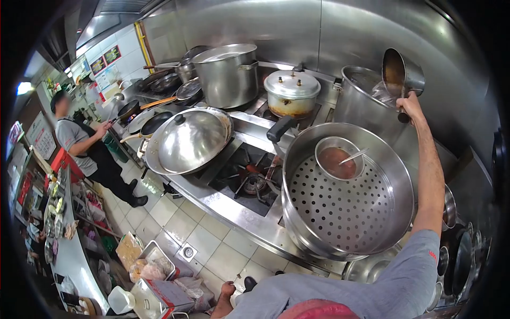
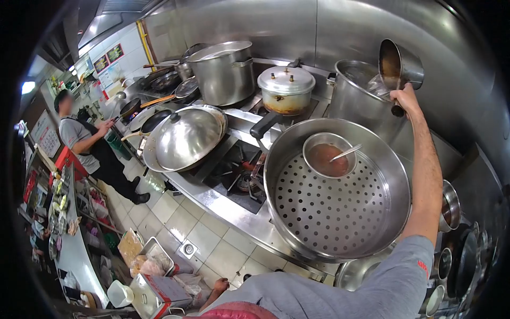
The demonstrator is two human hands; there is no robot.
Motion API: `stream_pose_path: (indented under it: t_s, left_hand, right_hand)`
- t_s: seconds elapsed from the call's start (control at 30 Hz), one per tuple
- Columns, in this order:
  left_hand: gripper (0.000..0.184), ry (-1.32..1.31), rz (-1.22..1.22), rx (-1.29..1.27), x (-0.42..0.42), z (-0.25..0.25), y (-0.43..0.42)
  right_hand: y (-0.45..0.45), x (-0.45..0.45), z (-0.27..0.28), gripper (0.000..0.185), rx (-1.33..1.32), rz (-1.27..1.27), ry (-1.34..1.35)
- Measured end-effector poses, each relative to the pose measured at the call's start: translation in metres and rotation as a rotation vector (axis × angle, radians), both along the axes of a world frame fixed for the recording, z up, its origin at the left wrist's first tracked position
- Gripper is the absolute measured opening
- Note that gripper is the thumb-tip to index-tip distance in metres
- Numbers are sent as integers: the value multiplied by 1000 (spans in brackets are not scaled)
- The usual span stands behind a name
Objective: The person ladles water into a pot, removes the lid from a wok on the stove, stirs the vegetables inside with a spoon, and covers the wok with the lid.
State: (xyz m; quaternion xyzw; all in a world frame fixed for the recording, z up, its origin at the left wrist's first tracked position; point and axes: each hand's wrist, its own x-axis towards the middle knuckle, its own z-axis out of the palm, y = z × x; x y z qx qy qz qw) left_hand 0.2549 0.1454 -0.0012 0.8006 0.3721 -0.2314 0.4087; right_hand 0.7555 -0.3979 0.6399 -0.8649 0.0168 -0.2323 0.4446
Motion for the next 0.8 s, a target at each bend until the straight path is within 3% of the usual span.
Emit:
stream_pose_path:
  t_s: [0.17,0.3,0.4,0.43,0.47,0.53,0.57,0.6,0.67,0.73,0.77,0.8]
  left_hand:
    - [44,38,84,-104,1,-28,1]
    - [44,38,54,-70,1,-29,-3]
    - [44,17,1,-21,3,-25,-1]
    - [44,22,10,-37,6,-26,0]
    - [44,31,13,-54,6,-26,2]
    - [43,36,-54,-43,11,-20,8]
    - [43,8,-77,-31,13,-23,13]
    - [43,-18,-107,-17,17,-23,19]
    - [43,-45,-78,-82,20,-37,33]
    - [42,-53,-103,-120,31,-30,52]
    - [42,-91,-155,-98,33,-28,62]
    - [42,-132,-220,-80,39,-31,75]
  right_hand:
    - [-3,-3,4,81,-240,-99,-86]
    - [-21,23,0,80,-315,-81,-193]
    - [24,-12,12,81,-33,6,-63]
    - [29,-11,9,61,53,35,-101]
    - [23,4,10,61,47,51,-93]
    - [16,19,15,48,275,263,17]
    - [18,12,19,16,337,377,58]
    - [22,8,25,13,384,477,68]
    - [32,-3,30,10,730,682,-4]
    - [53,-26,37,9,1121,585,-76]
    - [46,-30,37,12,1141,764,-133]
    - [51,-41,42,27,1195,689,-210]
